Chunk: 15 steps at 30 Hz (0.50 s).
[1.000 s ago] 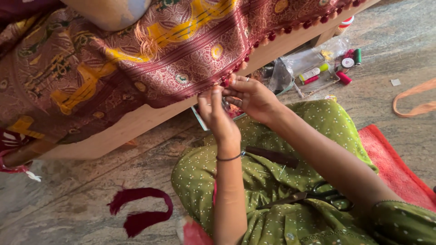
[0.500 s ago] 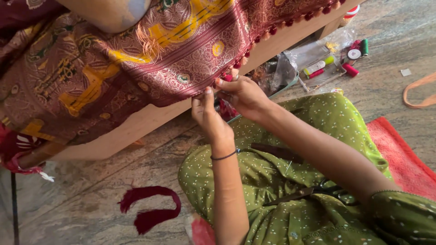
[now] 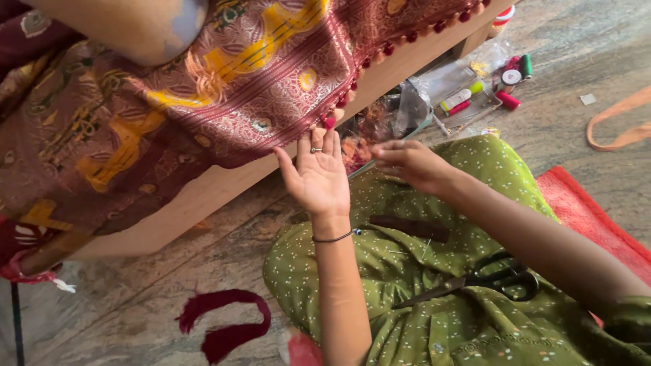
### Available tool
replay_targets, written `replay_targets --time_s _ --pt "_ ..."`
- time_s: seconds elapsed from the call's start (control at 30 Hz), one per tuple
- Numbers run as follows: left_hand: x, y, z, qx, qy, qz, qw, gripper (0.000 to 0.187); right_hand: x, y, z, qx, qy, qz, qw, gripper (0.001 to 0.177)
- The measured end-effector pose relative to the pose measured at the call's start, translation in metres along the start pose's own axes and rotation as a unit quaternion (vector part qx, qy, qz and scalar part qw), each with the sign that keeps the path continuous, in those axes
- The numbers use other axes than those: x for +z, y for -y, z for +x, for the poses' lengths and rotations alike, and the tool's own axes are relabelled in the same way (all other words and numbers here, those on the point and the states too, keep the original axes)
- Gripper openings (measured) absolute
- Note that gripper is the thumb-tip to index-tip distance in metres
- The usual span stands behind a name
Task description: Making decorative tassels and attaching them to the edge of a fabric using a needle and thread.
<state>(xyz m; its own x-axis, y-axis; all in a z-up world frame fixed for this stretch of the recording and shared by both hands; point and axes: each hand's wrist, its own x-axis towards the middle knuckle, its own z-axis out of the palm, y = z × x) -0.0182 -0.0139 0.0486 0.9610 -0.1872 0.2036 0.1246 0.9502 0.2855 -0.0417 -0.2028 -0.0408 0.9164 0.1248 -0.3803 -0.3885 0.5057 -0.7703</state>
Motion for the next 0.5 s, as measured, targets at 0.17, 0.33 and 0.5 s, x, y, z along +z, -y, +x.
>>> replay_targets --time_s 0.17,0.33,0.5 --pt "-0.023 -0.008 -0.006 -0.016 0.034 -0.025 0.999 0.063 -0.068 -0.042 -0.036 -0.014 -0.082 -0.027 0.996 0.021" --pt "-0.026 -0.013 -0.023 -0.084 -0.067 0.079 0.991 0.067 -0.156 -0.064 -0.086 -0.096 -0.224 -0.029 0.969 0.013" --pt "-0.106 -0.026 -0.063 -0.146 -0.042 0.563 0.812 0.067 -0.243 -0.078 -0.148 -0.155 -0.430 0.048 0.888 0.011"
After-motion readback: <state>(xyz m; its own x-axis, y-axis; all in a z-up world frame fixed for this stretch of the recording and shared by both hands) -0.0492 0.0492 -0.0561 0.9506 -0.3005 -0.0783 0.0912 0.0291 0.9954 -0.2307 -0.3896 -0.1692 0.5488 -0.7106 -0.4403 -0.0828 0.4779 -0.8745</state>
